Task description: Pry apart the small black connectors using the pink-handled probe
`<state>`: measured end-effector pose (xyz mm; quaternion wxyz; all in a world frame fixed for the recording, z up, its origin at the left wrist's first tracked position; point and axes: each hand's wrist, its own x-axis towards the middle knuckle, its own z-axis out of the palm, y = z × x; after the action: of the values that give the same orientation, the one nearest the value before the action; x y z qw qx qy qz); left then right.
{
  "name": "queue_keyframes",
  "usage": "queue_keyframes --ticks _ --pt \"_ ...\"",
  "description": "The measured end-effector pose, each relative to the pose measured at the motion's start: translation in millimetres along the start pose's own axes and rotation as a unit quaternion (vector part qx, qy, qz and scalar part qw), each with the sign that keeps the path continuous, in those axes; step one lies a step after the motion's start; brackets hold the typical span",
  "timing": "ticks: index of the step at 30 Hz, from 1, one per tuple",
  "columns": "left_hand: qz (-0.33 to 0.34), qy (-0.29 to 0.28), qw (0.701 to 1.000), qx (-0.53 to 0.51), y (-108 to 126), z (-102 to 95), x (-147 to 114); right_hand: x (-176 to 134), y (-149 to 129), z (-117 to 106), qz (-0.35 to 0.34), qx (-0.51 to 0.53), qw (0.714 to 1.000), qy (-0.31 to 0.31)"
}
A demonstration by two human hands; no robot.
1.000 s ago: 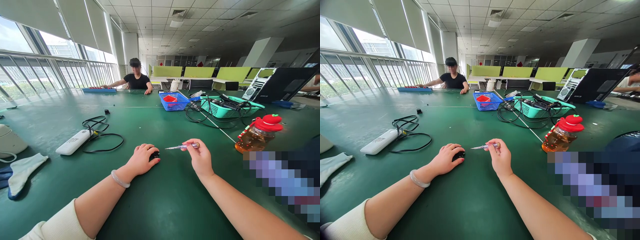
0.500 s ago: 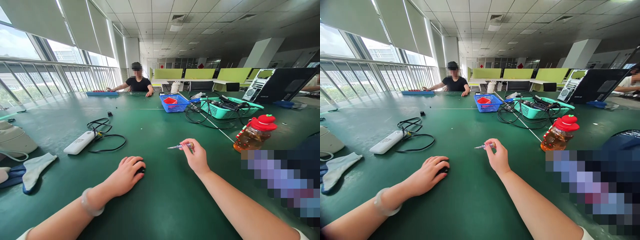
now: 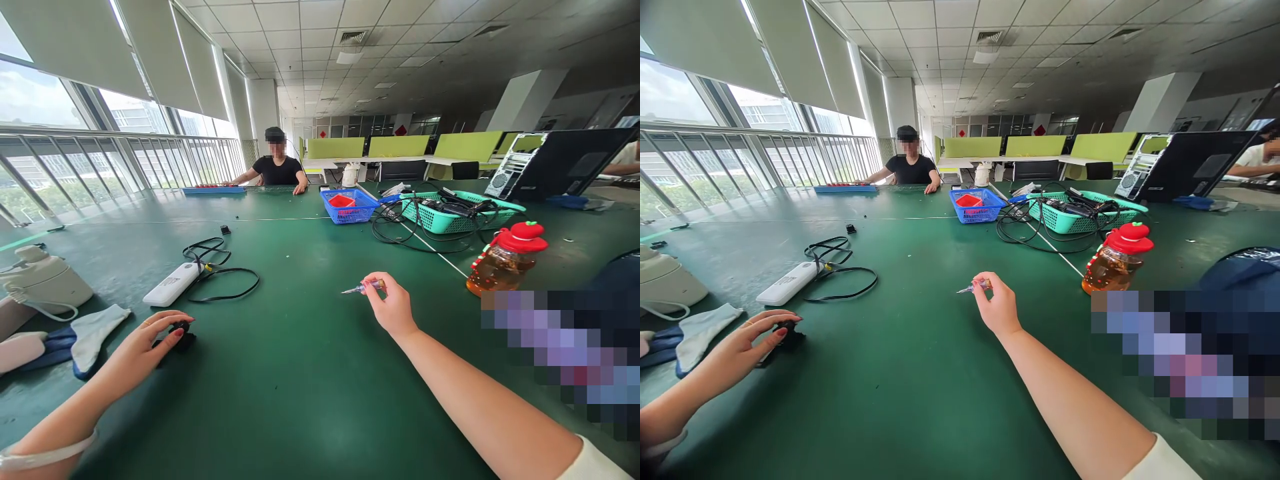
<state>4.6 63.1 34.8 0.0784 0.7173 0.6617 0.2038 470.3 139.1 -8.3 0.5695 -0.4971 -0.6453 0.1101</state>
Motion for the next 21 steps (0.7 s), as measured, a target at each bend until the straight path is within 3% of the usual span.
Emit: queue_keyframes --ticks 8,21 --pt "-0.11 0.056 0.992 -0.006 -10.1 3.0 -10.2 0.2 4.3 0.1 0.009 -0.023 1.0 0.01" --pt "-0.104 0.037 0.994 0.026 -3.7 5.4 -10.7 -0.2 3.8 0.0 0.003 -0.019 1.0 0.003"
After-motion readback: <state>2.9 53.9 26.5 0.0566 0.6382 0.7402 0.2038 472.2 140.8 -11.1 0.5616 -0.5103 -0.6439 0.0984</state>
